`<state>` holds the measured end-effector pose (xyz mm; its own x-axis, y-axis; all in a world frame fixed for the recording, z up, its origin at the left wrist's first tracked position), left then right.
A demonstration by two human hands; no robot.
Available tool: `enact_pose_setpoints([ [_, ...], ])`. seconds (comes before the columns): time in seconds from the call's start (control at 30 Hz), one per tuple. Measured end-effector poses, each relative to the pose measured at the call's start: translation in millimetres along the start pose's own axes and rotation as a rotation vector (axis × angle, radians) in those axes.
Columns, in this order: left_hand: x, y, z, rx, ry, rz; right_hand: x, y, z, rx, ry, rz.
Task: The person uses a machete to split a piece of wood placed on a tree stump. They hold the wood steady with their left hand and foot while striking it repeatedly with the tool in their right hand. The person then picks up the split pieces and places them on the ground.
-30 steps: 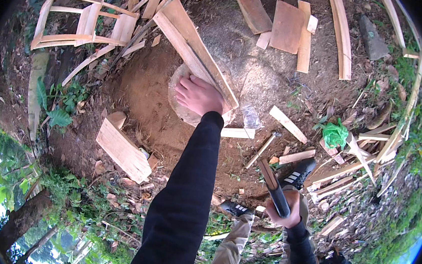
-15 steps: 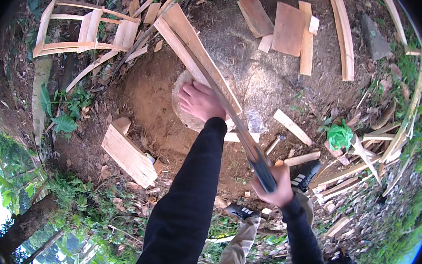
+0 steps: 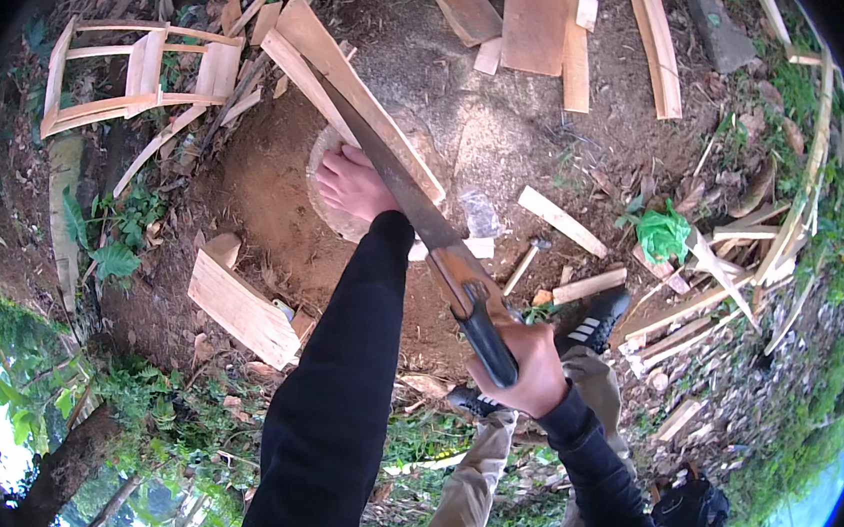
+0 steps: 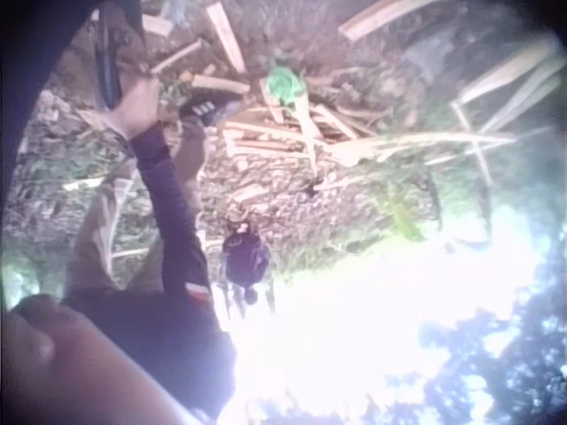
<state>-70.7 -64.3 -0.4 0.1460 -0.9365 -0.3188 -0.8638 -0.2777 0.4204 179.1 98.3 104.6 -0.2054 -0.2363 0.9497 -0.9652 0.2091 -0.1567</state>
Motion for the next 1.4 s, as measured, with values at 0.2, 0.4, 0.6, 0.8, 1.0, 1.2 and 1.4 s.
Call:
enact_pose_setpoints([
  [0.2,-7.9,-0.5,-12.2,-0.101,-0.077,0.074,-20.0,-57.3,-12.2,0.043,-0.02,0.032],
  [0.4,-3.4,-0.8,-0.2,0.007,-0.002,0.02,-25.6,-0.4,8.6,-0.019,0.088,0.001],
  [0.6,-12.9,-1.4,-17.3,0.025,-0.103,-0.033,-27.3,-58.6,-25.1,0.035,0.106,0.17],
  [0.8,-13.4,-4.8,-12.7,-0.004,-0.073,-0.017,-45.8,-29.7,-3.6,0.056,0.133,0.197],
  [1.0,-11.1,-0.4,-18.8,-0.023,-0.125,-0.029,-19.0,-62.0,-24.2,0.066,0.051,0.138],
  [1.2,-11.1,-3.5,-12.5,0.03,-0.052,-0.051,-45.6,-38.7,-12.9,0.055,0.131,0.2],
  [1.4,-17.4,-3.2,-14.5,0.012,-0.089,-0.007,-27.9,-67.2,-21.6,0.035,0.042,0.147],
])
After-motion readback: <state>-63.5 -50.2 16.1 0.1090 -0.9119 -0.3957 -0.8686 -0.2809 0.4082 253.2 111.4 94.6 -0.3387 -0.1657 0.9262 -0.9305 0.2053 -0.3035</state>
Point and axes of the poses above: each hand's wrist, its own y-axis towards the middle knuckle, its own z-axis out of the palm, x = y × z, the point moved 9 cm from there along y, towards the middle knuckle, and after that the axes turned 4 degrees about -y, right-handed, at the moved point
